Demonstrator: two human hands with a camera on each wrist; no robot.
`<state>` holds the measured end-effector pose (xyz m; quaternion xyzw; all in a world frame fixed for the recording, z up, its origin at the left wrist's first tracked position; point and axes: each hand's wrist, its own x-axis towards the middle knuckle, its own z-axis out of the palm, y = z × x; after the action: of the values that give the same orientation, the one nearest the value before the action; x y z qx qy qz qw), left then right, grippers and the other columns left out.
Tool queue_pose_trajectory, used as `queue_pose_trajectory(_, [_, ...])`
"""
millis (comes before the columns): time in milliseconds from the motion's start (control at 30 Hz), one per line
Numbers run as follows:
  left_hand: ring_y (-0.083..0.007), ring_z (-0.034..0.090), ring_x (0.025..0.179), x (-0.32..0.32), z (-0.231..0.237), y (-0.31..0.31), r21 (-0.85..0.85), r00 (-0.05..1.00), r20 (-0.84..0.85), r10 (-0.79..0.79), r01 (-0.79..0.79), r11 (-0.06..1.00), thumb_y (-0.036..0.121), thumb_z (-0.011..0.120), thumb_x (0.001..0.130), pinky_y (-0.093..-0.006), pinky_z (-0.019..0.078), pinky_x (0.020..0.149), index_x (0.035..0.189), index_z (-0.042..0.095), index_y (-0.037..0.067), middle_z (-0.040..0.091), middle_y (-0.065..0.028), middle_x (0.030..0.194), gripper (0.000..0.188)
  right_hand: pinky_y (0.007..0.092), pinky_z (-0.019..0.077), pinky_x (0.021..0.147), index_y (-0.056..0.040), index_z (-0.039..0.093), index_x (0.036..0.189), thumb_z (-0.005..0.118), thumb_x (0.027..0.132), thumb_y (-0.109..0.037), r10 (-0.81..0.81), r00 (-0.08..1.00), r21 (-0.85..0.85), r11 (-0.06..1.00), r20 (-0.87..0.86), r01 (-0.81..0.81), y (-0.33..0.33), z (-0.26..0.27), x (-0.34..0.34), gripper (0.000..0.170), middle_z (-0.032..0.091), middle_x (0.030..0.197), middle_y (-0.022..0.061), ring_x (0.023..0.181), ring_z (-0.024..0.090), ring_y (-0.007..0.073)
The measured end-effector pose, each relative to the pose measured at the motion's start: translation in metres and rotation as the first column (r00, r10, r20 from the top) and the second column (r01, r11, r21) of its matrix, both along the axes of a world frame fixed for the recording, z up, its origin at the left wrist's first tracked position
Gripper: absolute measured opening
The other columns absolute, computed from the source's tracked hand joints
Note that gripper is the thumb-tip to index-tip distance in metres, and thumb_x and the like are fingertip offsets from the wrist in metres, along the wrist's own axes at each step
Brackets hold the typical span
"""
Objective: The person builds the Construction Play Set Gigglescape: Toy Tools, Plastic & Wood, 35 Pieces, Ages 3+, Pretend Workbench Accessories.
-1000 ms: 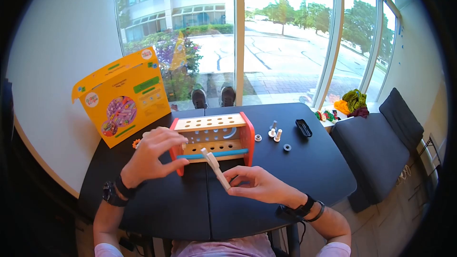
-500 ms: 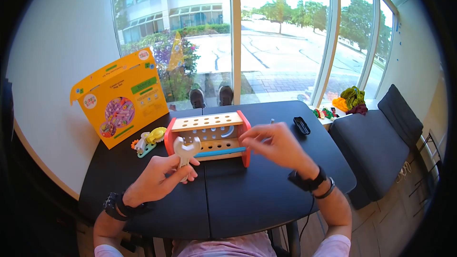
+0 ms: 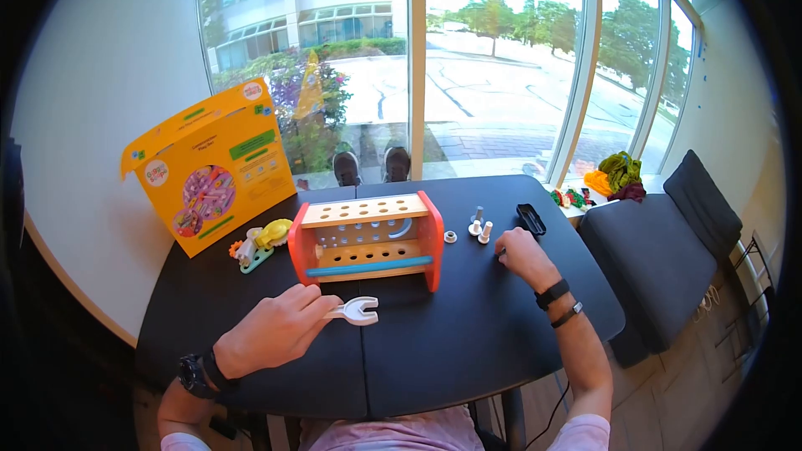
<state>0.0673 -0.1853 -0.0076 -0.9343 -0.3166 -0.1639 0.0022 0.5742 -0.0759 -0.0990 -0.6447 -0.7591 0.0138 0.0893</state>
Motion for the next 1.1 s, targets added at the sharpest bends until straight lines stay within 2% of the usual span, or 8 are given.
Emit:
queue_pose_trajectory(100, [-0.0269,0.067,0.098,0.002,0.000,0.000,0.098,1.000,-0.010,0.006,-0.005,0.995,0.022,0.072,0.108,-0.0359,0.0623,0.074,0.132,0.068,0.001,0.064,-0.0102,0.107,0.032,0.0461,0.0616,0.096,-0.0097,0.086,0.117,0.085,0.091,-0.014,0.103,0.982,0.184,0.980,-0.158,-0.073,-0.016,0.025,-0.019,0.027,0.080,0.102,0.0176,0.099,0.076,0.0373])
queue_pose_trajectory(167, [-0.0265,0.066,0.097,0.002,0.001,-0.001,0.129,0.999,-0.029,0.031,-0.027,0.991,0.023,0.073,0.107,-0.0355,0.0621,0.074,0.131,0.068,0.001,0.064,-0.0101,0.107,0.034,0.0407,0.0647,0.092,-0.0023,0.081,0.117,0.080,0.101,-0.014,0.126,0.899,0.155,0.986,-0.419,-0.066,-0.034,0.057,-0.050,0.020,0.083,0.109,0.0148,0.099,0.081,0.0296])
queue_pose_trajectory(300, [-0.0271,0.065,0.096,0.007,-0.003,0.000,0.189,0.999,0.018,0.040,-0.043,0.981,0.024,0.075,0.105,-0.0382,0.0589,0.069,0.133,0.069,0.002,0.061,-0.0106,0.105,0.036,0.0395,0.0659,0.100,0.0002,0.072,0.113,0.071,0.113,-0.018,0.130,0.412,0.066,0.984,-0.902,-0.166,-0.065,0.086,-0.087,0.018,0.082,0.119,0.0144,0.113,0.081,0.0261])
queue_pose_trajectory(333, [-0.0270,0.065,0.096,0.008,-0.003,0.001,0.214,0.999,0.030,0.043,-0.048,0.976,0.024,0.076,0.105,-0.0383,0.0589,0.069,0.134,0.069,0.003,0.061,-0.0105,0.105,0.037,0.0395,0.0661,0.101,-0.0008,0.069,0.112,0.068,0.115,-0.020,0.099,0.253,0.043,0.975,-0.962,-0.217,-0.073,0.093,-0.097,0.019,0.082,0.121,0.0141,0.116,0.081,0.0257])
queue_pose_trajectory(433, [-0.0269,0.065,0.095,0.012,-0.001,0.002,0.283,0.995,0.080,0.051,-0.072,0.956,0.023,0.078,0.103,-0.0381,0.0587,0.068,0.135,0.069,0.003,0.060,-0.0100,0.104,0.039,0.0411,0.0661,0.105,-0.0064,0.063,0.110,0.066,0.117,-0.022,-0.074,0.047,-0.086,0.928,-0.996,-0.363,-0.095,0.105,-0.125,0.018,0.081,0.124,0.0166,0.119,0.080,0.0270])
queue_pose_trajectory(633, [-0.0268,0.065,0.091,0.025,0.003,-0.002,0.327,0.986,0.156,0.066,-0.115,0.938,0.021,0.080,0.100,-0.0381,0.0584,0.066,0.135,0.069,0.005,0.059,-0.0087,0.100,0.041,0.0430,0.0663,0.106,-0.0084,0.065,0.112,0.064,0.118,-0.024,-0.212,-0.079,-0.145,0.854,-0.974,-0.500,-0.115,0.106,-0.181,0.017,0.082,0.125,0.0151,0.120,0.080,0.0238])
queue_pose_trajectory(867, [-0.0272,0.066,0.090,0.028,0.002,-0.002,0.293,0.979,0.193,0.073,-0.129,0.947,0.020,0.080,0.101,-0.0384,0.0587,0.064,0.136,0.068,0.005,0.058,-0.0090,0.098,0.040,0.0357,0.0670,0.104,-0.0055,0.067,0.119,0.066,0.117,-0.026,-0.226,-0.123,-0.132,0.847,-0.966,-0.515,-0.115,0.099,-0.200,0.020,0.079,0.122,0.0080,0.113,0.080,0.0172])
queue_pose_trajectory(1100, [-0.0282,0.066,0.091,0.028,0.008,-0.003,0.234,0.981,0.195,0.026,-0.073,0.969,0.019,0.079,0.101,-0.0400,0.0586,0.068,0.141,0.066,0.003,0.060,-0.0097,0.100,0.044,0.0355,0.0660,0.105,-0.0018,0.069,0.124,0.066,0.117,-0.026,-0.235,-0.131,-0.132,0.839,-0.963,-0.528,-0.114,0.090,-0.205,0.025,0.078,0.123,0.0091,0.113,0.081,0.0197])
